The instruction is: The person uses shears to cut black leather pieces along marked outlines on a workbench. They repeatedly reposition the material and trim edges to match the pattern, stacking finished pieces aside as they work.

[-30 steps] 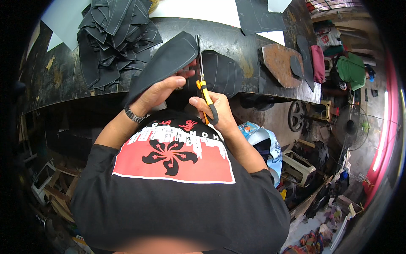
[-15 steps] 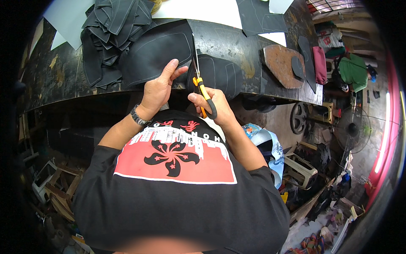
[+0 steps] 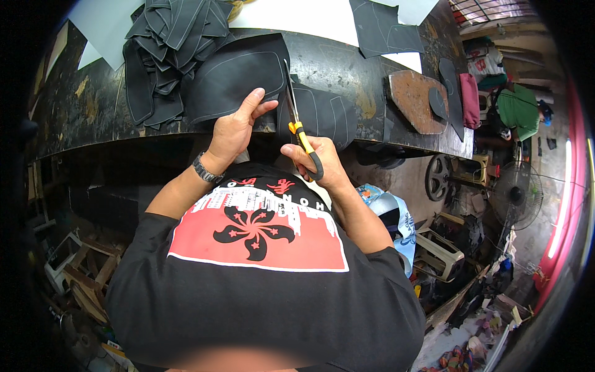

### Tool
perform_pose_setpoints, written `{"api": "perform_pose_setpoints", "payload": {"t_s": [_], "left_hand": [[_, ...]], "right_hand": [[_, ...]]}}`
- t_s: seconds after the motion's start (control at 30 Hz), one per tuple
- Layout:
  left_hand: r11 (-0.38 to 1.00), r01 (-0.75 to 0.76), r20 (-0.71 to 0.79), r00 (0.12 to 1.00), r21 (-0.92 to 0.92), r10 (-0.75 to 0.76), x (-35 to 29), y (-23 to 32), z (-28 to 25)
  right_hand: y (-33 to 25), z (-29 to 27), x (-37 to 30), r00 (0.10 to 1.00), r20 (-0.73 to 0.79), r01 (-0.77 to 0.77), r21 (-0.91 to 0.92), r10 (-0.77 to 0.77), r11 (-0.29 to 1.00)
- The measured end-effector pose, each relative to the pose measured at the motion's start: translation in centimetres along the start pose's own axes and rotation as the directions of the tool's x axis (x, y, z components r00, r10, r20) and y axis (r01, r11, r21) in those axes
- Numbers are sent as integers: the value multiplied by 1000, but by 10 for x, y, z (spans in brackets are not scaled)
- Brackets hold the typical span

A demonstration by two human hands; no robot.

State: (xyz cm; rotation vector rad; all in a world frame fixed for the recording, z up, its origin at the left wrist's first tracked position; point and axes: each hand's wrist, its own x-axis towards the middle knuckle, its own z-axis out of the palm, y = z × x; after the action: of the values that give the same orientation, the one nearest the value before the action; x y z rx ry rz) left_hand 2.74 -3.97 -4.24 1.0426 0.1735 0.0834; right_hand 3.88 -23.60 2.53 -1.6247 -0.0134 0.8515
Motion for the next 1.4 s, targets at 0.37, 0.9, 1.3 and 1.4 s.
{"api": "perform_pose_setpoints", "payload": {"t_s": [0.37, 0.9, 1.3, 1.4], "left_hand": [[947, -152, 98, 987, 285, 129, -8, 4, 2], [992, 10, 60, 998, 126, -18, -9, 4, 4], [993, 19, 84, 996, 116, -28, -1, 23, 4], [561, -432, 289, 899, 706, 329, 35, 75, 11]], "right_hand": [[-11, 1, 12, 993, 1, 117, 46, -118, 992], [-11, -7, 18, 991, 65, 113, 69, -118, 991], [-20, -1, 20, 999, -32, -8, -28, 7, 1000], [-63, -15, 32, 990, -112, 76, -127, -90, 989]]}}
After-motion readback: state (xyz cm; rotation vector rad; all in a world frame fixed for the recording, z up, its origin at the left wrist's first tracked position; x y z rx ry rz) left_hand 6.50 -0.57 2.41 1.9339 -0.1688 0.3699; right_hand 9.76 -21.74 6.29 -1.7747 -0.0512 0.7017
